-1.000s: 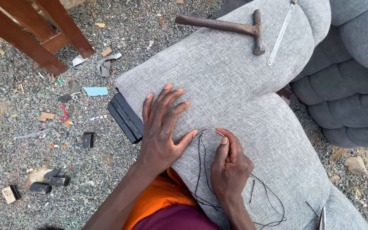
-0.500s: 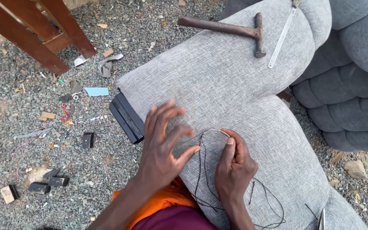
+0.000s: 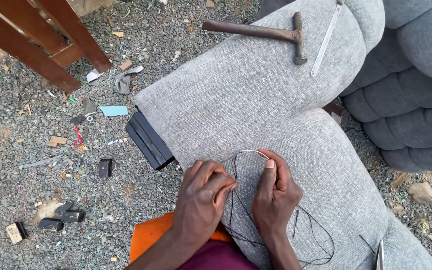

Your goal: Hand-sewing a seam on a grey fabric sofa using a needle and thread.

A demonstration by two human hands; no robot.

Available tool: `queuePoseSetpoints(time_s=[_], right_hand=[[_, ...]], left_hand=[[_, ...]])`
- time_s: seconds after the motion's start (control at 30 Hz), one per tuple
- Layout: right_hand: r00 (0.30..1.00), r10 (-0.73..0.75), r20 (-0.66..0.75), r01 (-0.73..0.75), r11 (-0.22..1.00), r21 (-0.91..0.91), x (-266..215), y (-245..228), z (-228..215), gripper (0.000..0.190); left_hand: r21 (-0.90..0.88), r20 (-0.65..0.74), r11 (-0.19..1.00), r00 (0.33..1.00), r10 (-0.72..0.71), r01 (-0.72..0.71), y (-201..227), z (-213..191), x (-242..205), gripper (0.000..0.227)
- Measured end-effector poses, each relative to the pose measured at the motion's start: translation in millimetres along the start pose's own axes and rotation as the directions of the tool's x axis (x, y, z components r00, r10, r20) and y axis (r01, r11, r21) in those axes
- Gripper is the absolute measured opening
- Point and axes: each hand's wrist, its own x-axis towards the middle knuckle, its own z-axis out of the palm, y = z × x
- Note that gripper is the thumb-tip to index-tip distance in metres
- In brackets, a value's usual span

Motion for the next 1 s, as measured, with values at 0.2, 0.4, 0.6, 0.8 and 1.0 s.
queuePoseSetpoints(time_s=[0.2, 0.4, 0.6, 0.8, 1.0], right_hand=[[1.000, -0.001, 0.002, 0.001, 0.999, 0.043, 1, -6, -1, 0.029], [1.000, 0.013, 0.000, -0.013, 0.997, 0.070, -1, -6, -4, 0.027], [1.000, -0.016, 0.012, 0.015, 1.000, 0.019, -2, 5, 1, 0.029], [0.994, -0.094, 0.052, 0.103, 0.972, -0.212, -3, 11, 4, 0.032], [0.992, -0.117, 0.054, 0.127, 0.964, -0.233, -2, 8, 3, 0.032]], left_hand=[[-0.034, 0.134, 0.999, 0.990, -0.037, 0.042, 2, -8, 1, 0.007], [-0.141, 0.321, 0.973, 0.938, -0.128, 0.181, 10, -37, -3, 0.013], [0.196, 0.766, 0.924, 0.536, -0.353, 0.328, 8, -78, 0, 0.021], [0.063, 0.448, 0.942, 0.834, -0.322, 0.329, -10, -83, 12, 0.015], [-0.037, 0.075, 0.997, 0.995, -0.067, 0.070, -28, -45, 53, 0.058]])
